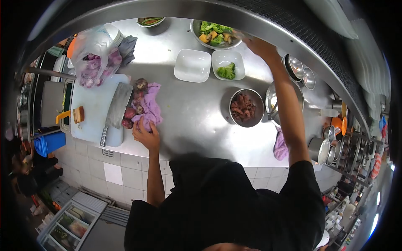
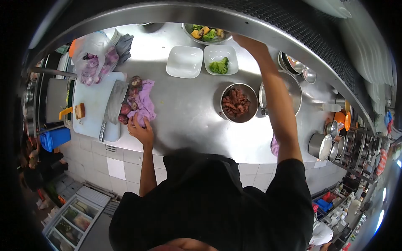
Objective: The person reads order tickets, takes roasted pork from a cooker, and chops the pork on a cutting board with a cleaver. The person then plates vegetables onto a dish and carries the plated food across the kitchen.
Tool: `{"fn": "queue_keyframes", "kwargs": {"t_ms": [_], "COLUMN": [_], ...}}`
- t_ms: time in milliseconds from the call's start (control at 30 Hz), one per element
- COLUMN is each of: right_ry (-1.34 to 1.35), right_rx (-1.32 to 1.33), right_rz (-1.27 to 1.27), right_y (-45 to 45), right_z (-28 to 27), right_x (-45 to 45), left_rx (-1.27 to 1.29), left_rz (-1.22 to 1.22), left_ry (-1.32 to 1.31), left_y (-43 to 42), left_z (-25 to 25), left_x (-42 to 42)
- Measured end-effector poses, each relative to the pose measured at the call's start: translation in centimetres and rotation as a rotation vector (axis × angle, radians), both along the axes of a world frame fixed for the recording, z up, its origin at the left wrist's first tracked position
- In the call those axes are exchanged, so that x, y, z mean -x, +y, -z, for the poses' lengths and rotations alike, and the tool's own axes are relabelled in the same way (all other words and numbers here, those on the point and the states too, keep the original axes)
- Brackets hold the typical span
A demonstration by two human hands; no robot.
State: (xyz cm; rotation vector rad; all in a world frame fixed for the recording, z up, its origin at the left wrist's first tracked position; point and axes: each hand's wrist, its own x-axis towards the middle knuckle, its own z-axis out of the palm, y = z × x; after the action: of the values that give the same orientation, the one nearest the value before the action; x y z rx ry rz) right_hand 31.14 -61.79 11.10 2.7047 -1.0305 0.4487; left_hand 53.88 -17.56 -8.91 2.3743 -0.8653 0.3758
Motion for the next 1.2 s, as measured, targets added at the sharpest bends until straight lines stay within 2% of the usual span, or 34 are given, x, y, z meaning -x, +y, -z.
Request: {"fn": "queue_keyframes", "kwargs": {"t_ms": [33, 167, 233, 300, 333, 367, 433, 500, 600, 700, 800, 867, 967, 1033, 1067, 1133, 1200], "right_ry": [0.013, -0.017, -0.182, -0.027, -0.015, 0.004, 0.003, 0.036, -0.059, -0.136, -0.24, -0.217, -0.105, 0.03, 0.027, 0.229, 0.178], "right_rx": [-0.018, -0.077, -0.002, -0.142, -0.145, -0.184, -0.079, -0.437, -0.131, -0.129, -0.228, -0.295, -0.387, -0.549, -0.554, -0.54, -0.223], "right_rz": [0.038, 0.198, -0.103, -0.015, -0.026, -0.012, -0.101, 0.16, 0.113, 0.087, -0.028, -0.029, 0.044, 0.22, 0.229, 0.273, 0.199], "right_y": [-1.9, -3.8, -6.0, 0.7, 2.6, 4.0, 3.6, 2.9, -1.3, -2.0, -1.4, 0.1, 3.3, 5.1, 4.6, 1.5, 0.9], "right_z": [1.7, 2.7, 4.4, -2.9, -4.4, -5.4, -3.9, -3.7, 2.2, 3.0, 0.6, -1.5, -4.4, -5.3, -4.5, -1.7, 1.2], "right_x": [-0.8, -1.5, 1.9, 2.3, 2.0, 1.8, 1.2, -2.2, -4.8, -5.5, -1.8, 1.4, 3.6, 2.9, 2.3, -0.3, -2.6], "left_rx": [-0.007, 0.013, 0.027, 0.031, 0.034, 0.032, 0.018, 0.01, 0.007, 0.01, 0.023, 0.017, 0.013, -0.001, -0.005, -0.001, -0.003], "left_rz": [-0.009, -0.018, -0.006, -0.013, -0.007, -0.015, -0.019, -0.011, -0.015, -0.016, -0.022, -0.021, -0.022, -0.018, -0.008, -0.013, -0.02], "left_ry": [0.013, 0.035, 0.034, 0.024, 0.005, 0.016, 0.018, 0.015, 0.02, 0.034, 0.038, 0.04, 0.046, 0.015, 0.013, 0.001, 0.006], "left_y": [0.1, 0.1, 0.1, 0.1, 0.0, -0.1, -0.1, 0.0, 0.0, 0.3, 0.1, 0.0, -0.2, 0.0, 0.1, -0.1, -0.1], "left_z": [0.1, -0.1, -0.3, -0.4, -0.4, -0.3, -0.4, -0.3, 0.3, 0.1, -0.1, -0.3, -0.6, -0.4, -0.4, -0.5, -0.2], "left_x": [-0.1, -0.3, -0.1, -0.1, -0.1, 0.0, 0.0, 0.0, 0.0, -0.3, -0.3, 0.0, -0.1, -0.1, 0.0, 0.0, 0.0]}}
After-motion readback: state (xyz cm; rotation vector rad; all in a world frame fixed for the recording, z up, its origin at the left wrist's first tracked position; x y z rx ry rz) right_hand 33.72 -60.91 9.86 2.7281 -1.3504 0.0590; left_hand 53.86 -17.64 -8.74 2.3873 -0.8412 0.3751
